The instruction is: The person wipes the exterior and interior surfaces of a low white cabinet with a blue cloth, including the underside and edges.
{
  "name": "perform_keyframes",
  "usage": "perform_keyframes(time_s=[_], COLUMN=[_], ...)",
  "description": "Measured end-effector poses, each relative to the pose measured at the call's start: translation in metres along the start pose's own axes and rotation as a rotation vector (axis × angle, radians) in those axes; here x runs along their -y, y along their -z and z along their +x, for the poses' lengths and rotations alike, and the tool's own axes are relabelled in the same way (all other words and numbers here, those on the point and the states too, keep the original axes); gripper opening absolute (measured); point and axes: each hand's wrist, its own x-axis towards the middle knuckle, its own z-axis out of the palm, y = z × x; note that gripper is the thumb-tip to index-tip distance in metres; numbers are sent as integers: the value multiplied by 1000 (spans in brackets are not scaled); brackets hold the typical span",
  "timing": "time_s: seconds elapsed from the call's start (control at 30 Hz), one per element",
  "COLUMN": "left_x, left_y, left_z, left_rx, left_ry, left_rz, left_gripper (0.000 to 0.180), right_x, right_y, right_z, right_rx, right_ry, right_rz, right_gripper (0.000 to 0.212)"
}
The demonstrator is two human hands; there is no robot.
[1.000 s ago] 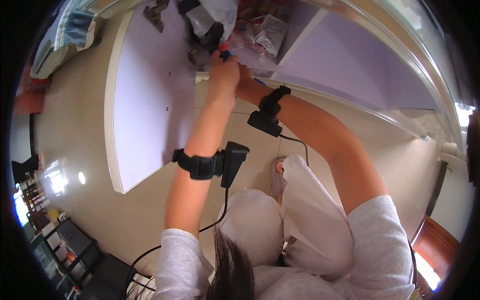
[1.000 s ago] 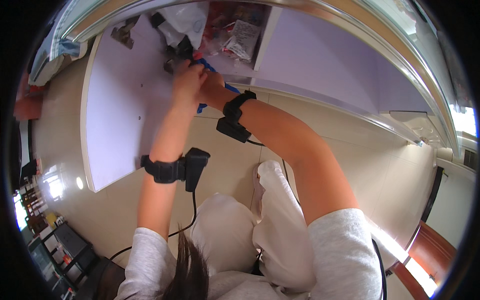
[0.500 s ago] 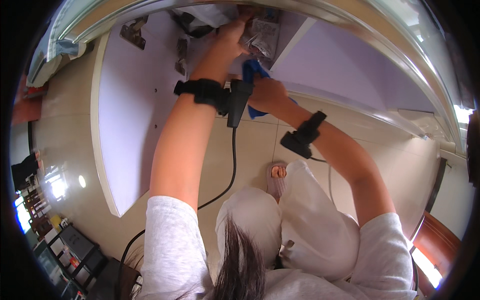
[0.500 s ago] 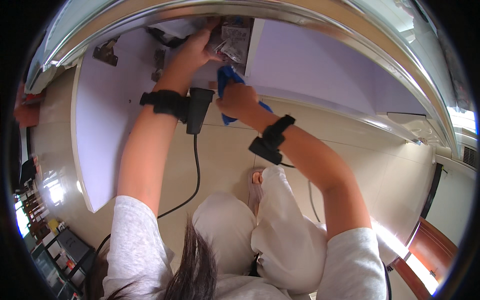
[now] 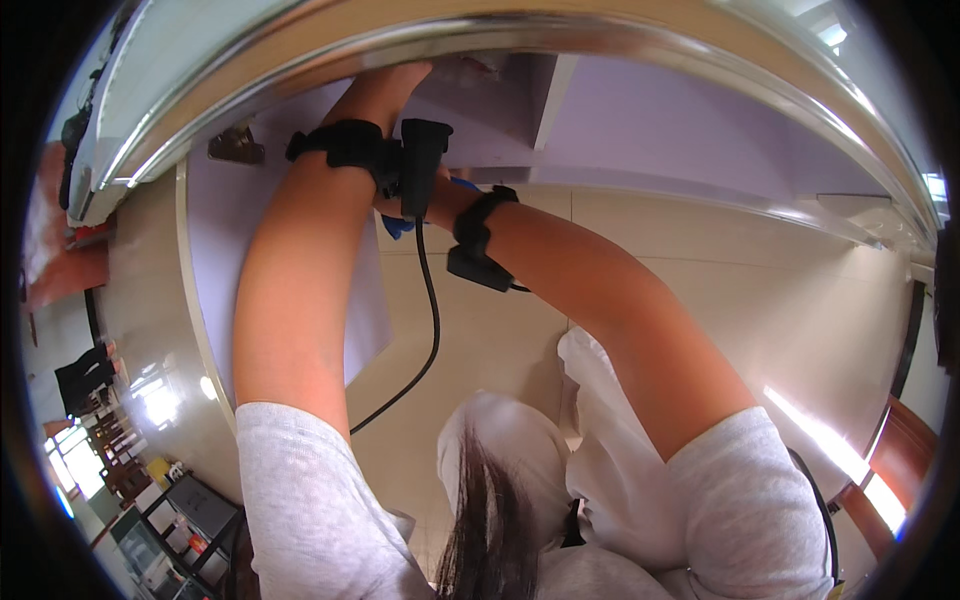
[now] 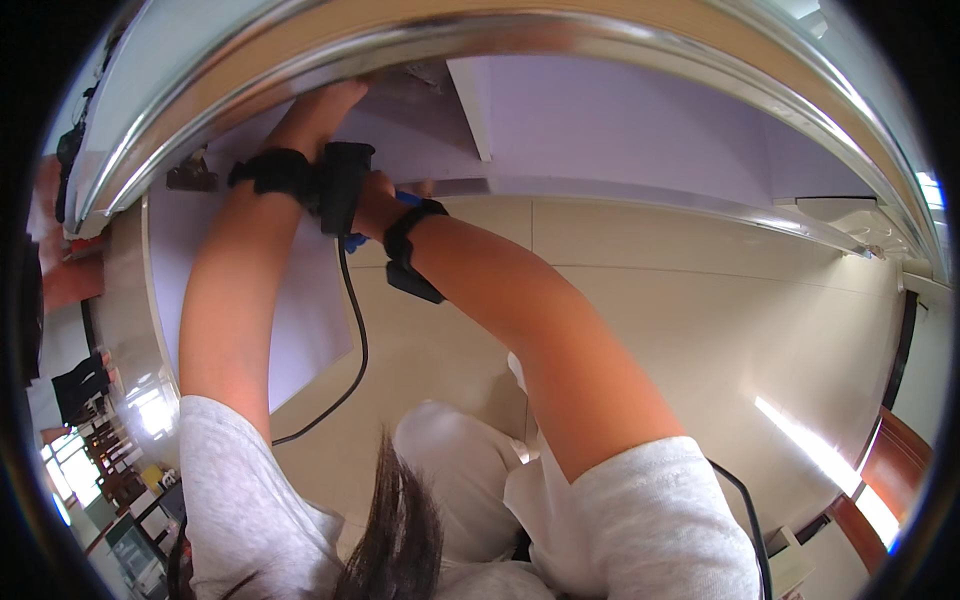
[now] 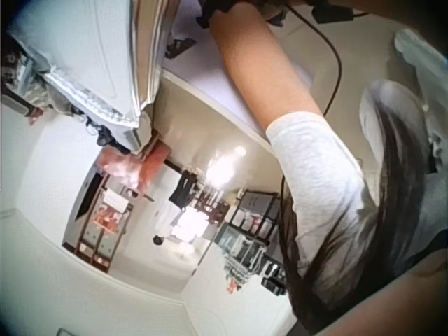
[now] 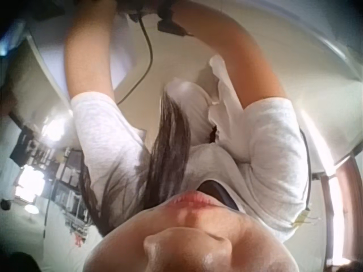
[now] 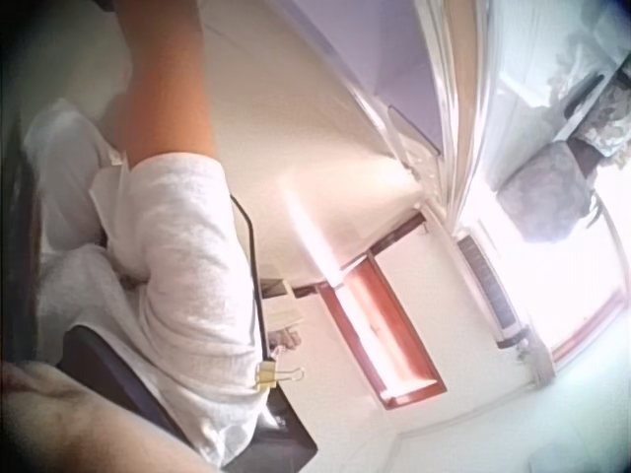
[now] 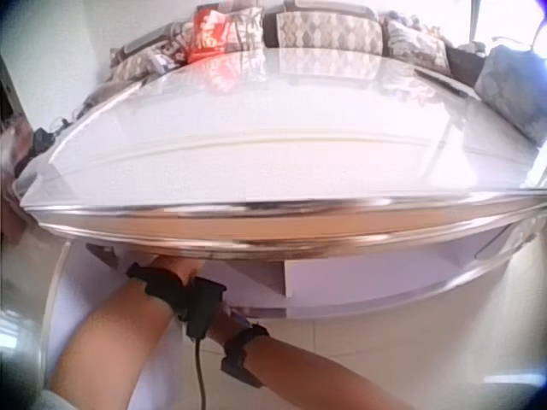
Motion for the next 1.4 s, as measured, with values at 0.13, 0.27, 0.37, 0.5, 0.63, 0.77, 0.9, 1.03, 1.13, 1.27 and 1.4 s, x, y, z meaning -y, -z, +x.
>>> perform_keyframes(time_s=[0.13, 0.27, 0.37, 0.5, 0.63, 0.77, 0.9, 1.03, 1.13, 1.27, 1.4], left_x=[-13, -11, -18, -18, -22, -25, -25, -13, -3, 11, 20], left_y=[22, 9, 18, 16, 19, 21, 5, 1, 5, 2, -44], left_z=[-9, 0, 1, 5, 4, 1, 7, 10, 1, -21, -66], left_rx=[-36, -3, -6, 11, 21, 34, 70, 74, 42, -47, -179], left_ry=[-28, -35, -47, -50, -55, -44, -34, -5, 14, 14, -59], left_rz=[9, -3, 6, 11, 7, 20, 49, 81, 129, 313, 610], left_gripper=[32, 33, 34, 35, 36, 38, 39, 40, 41, 42, 74], right_x=[32, 15, 28, -17, -27, -11, 8, -3, -6, -50, -85], right_y=[47, 78, 99, 91, 58, 40, -16, 12, 41, 105, 215], right_z=[-33, -58, -45, -23, -17, -12, -12, -20, -63, -158, -264], right_rx=[304, 166, -92, -273, -322, 137, -336, 1, 147, 129, 286], right_ry=[-321, -380, -377, -438, -460, -375, 99, 55, 82, 77, -298], right_rz=[-249, -405, -369, -549, -685, -519, -269, -159, -387, -663, -864], right_gripper=[31, 38, 48, 55, 58, 54, 40, 44, 53, 59, 53])
